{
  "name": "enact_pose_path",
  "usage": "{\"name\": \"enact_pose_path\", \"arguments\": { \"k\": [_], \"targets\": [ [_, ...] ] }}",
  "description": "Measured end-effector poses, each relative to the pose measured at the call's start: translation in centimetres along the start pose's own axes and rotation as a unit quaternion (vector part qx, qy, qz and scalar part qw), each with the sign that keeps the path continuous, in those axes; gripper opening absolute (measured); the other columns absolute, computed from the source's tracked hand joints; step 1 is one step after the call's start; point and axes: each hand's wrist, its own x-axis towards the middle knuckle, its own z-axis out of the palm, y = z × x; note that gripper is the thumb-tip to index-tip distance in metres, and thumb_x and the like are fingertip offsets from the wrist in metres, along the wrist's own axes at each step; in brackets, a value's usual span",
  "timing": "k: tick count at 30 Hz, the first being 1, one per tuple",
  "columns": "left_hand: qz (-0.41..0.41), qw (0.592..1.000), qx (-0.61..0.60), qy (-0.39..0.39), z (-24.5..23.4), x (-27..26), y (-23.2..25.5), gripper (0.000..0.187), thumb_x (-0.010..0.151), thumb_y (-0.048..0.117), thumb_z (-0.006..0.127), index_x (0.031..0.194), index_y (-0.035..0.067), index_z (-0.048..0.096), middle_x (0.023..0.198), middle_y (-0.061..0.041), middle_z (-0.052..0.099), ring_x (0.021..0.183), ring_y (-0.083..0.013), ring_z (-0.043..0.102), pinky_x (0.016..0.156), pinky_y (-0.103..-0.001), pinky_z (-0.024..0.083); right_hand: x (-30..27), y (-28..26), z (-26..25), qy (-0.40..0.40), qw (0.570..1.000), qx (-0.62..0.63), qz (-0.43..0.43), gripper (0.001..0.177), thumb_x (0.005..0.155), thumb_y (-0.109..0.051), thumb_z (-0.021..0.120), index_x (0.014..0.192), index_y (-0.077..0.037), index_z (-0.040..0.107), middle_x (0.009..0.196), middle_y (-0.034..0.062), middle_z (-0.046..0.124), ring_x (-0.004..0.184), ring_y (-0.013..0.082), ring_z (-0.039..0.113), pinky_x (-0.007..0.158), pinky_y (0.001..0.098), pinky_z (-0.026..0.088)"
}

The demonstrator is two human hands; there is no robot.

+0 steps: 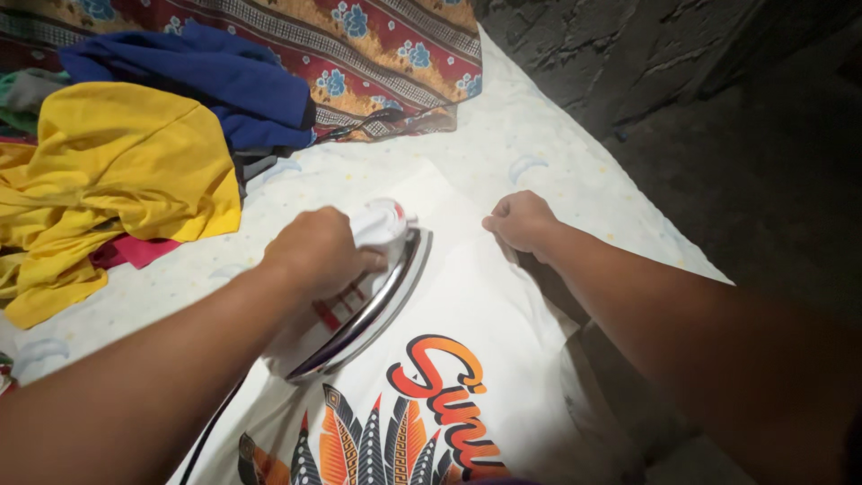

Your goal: The person irons a white t-shirt with a graphic print on a bed. They smooth the fabric, move the iron back and forth across the front and sleeves, and flip the shirt to iron the back side.

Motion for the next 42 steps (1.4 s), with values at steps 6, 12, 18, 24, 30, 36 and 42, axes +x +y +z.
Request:
{"name": "enact_pose_path", "arguments": {
  "k": [6,12,18,24,30,36,42],
  "targets": [
    [0.051,0.999,0.000,0.006,0.2,1.6,2.8,0.057,0.074,0.051,0.086,0.108,0.006,0.076,0.106,-0.017,0.077,0.099,-0.0312,0.076,0.086,-0.043,0.058,-0.7,0.3,-0.1,0.023,0.998,0.057,-0.007,0.012,0.094,-0.013,0.064,0.099,-0.003,0.065,0.068,0.0097,0.064,0.049,0.0219,0.058,0.048,0.0380,0.046],
    [0.092,0.994,-0.025,0.046,0.0,7.3,9.9,0.062,0.067,0.044,0.092,0.115,0.010,0.072,0.121,-0.014,0.072,0.113,-0.0288,0.069,0.095,-0.040,0.055,0.5,3.1,0.7,0.118,0.983,0.142,0.007,0.014,0.092,-0.002,0.054,0.103,-0.003,0.062,0.074,0.0096,0.067,0.060,0.0181,0.062,0.051,0.0351,0.050],
    [0.106,0.991,-0.057,0.066,-0.7,8.2,11.6,0.068,0.065,0.037,0.092,0.121,0.011,0.065,0.122,-0.014,0.070,0.113,-0.0301,0.068,0.093,-0.041,0.055,0.5,5.5,0.4,0.112,0.971,0.212,0.021,0.021,0.092,0.001,0.044,0.108,-0.003,0.057,0.074,0.0150,0.067,0.057,0.0205,0.059,0.049,0.0356,0.047],
    [0.083,0.996,-0.025,0.038,0.2,3.2,4.3,0.058,0.070,0.043,0.089,0.112,0.005,0.073,0.114,-0.019,0.073,0.106,-0.0346,0.071,0.090,-0.043,0.056,-0.4,3.3,0.6,0.168,0.986,-0.013,0.014,0.019,0.093,-0.011,0.055,0.110,-0.007,0.063,0.102,0.0168,0.071,0.091,0.0294,0.065,0.079,0.0411,0.050],
    [-0.082,0.992,-0.054,0.079,0.4,-2.0,-3.3,0.058,0.070,0.049,0.089,0.108,0.007,0.076,0.110,-0.017,0.076,0.103,-0.0328,0.074,0.088,-0.044,0.058,-3.2,0.0,5.7,0.185,0.894,-0.310,-0.266,0.047,0.099,-0.029,0.051,0.141,-0.008,0.051,0.153,0.0152,0.042,0.145,0.0351,0.033,0.115,0.0565,0.028],
    [-0.090,0.984,-0.086,0.129,0.4,1.0,-3.0,0.047,0.072,0.038,0.087,0.107,0.009,0.076,0.114,-0.016,0.073,0.106,-0.0327,0.071,0.090,-0.043,0.057,-2.9,-0.4,8.6,0.072,0.882,-0.396,-0.243,0.071,0.102,-0.048,0.037,0.159,-0.010,0.020,0.169,0.0110,0.014,0.156,0.0311,0.007,0.120,0.0607,0.008],
    [-0.076,0.977,-0.099,0.173,-1.2,4.2,-2.1,0.042,0.070,0.033,0.088,0.102,0.008,0.078,0.105,-0.016,0.075,0.098,-0.0311,0.073,0.083,-0.040,0.059,-2.5,-0.3,8.7,0.075,0.886,-0.383,-0.248,0.073,0.101,-0.047,0.038,0.159,-0.008,0.019,0.168,0.0121,0.013,0.155,0.0310,0.005,0.120,0.0603,0.007]
  ]
}}
